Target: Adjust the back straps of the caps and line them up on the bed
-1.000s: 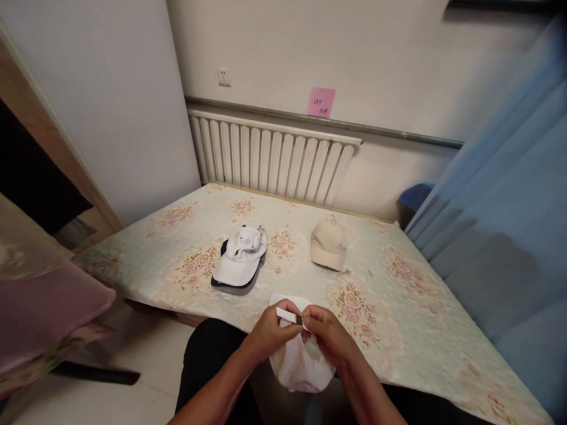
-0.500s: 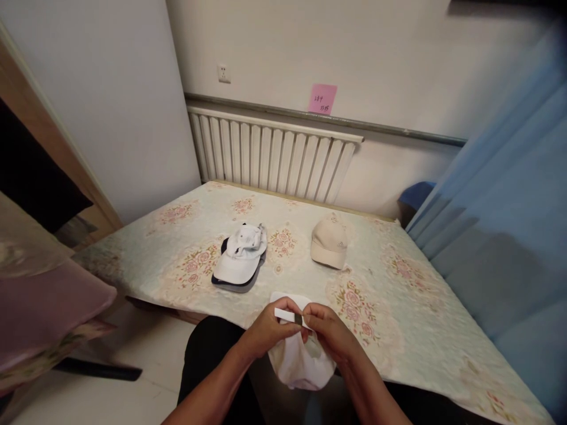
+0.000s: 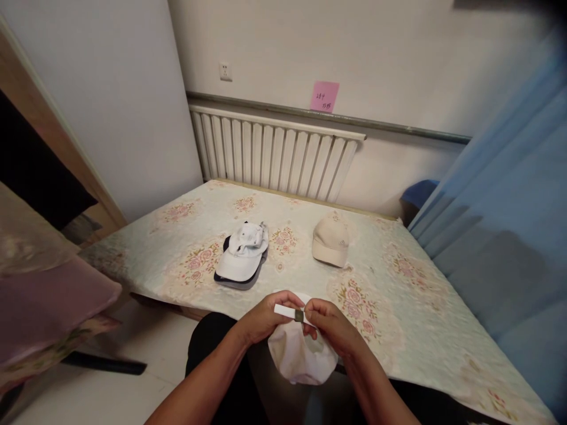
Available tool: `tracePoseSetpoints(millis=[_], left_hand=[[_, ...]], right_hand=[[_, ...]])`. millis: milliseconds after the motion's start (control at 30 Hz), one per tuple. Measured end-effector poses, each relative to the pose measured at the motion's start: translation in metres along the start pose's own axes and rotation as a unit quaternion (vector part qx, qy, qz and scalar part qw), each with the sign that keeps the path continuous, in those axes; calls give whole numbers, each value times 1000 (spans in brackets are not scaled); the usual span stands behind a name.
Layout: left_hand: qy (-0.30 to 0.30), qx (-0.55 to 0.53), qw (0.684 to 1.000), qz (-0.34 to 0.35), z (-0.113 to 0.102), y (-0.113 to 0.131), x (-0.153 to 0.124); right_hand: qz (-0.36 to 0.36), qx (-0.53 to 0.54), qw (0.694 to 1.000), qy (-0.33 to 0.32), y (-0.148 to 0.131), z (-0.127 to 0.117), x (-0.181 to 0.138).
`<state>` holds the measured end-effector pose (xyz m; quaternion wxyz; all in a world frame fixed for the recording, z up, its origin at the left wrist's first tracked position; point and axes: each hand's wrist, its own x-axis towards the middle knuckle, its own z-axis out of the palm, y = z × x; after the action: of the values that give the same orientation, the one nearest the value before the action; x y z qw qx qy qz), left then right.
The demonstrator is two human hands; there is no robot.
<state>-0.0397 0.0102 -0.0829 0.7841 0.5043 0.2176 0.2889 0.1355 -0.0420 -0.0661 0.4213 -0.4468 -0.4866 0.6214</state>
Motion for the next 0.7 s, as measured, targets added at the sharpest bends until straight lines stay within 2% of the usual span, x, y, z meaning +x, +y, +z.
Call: tracePoseSetpoints(millis=[267,500,700], left_hand=[[15,-3,999,-30,1,0,2],[19,10,1000,-10,-1,-6,3],[12,25,999,-35,-3,-5,3]], right_hand=[[14,-71,997,19,1,-2,2],[17,-146,989,33,0,-1,2],[29,-159,987,28,5,-4,3]])
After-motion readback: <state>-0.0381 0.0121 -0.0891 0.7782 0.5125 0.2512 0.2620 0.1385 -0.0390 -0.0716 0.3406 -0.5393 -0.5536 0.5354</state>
